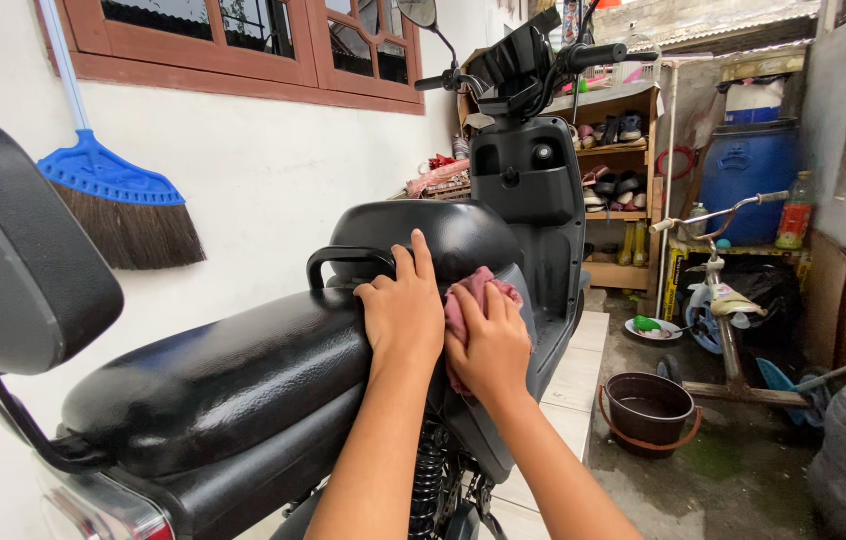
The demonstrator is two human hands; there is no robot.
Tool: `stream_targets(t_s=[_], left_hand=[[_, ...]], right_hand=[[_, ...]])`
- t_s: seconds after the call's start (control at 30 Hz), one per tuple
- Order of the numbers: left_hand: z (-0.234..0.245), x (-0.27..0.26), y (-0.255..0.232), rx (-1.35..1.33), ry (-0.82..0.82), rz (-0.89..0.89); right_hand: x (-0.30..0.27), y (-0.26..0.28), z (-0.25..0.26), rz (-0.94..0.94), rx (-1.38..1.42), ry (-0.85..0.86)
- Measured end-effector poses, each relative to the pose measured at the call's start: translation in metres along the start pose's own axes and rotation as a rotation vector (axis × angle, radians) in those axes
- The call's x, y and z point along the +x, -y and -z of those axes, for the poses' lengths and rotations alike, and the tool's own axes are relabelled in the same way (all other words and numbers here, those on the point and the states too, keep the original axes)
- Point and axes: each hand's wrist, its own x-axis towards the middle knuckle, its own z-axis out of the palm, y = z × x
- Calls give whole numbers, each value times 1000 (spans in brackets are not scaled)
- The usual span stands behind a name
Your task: The person wipes the rear seat, backrest, and rear fender of a black motorcycle using a pink cloth. They repeatedly rub the same areas, including the suspension springs and license plate holder, without visible dirt removal or a clear final state.
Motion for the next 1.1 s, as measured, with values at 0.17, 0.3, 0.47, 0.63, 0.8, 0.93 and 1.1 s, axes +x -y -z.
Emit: stream_targets(t_s=[0.17,0.3,0.47,0.63,0.8,0.93,1.1], left_hand=[[-16,-1,0,119,-93,-29],[-25,-4,0,176,-139,-54],[-31,-3,0,216,-163,-61],[-29,-4,-1,280,-104,-82],[-27,-3,-3,260,-81,-89],[-31,-2,-4,277,-102,-71],[-35,-2,-5,243,-132,-55]], right_hand=[[1,-3,4,187,25,14],[4,-10,-5,-37,229,-37],[-10,-26,-29,-127,220,-103],[-34,-80,-59,-779,265,-5],[-45,-90,-55,-1062,212,135],[-56,-25,-40,-803,116,90],[-97,12,-12,-136,9,-2]])
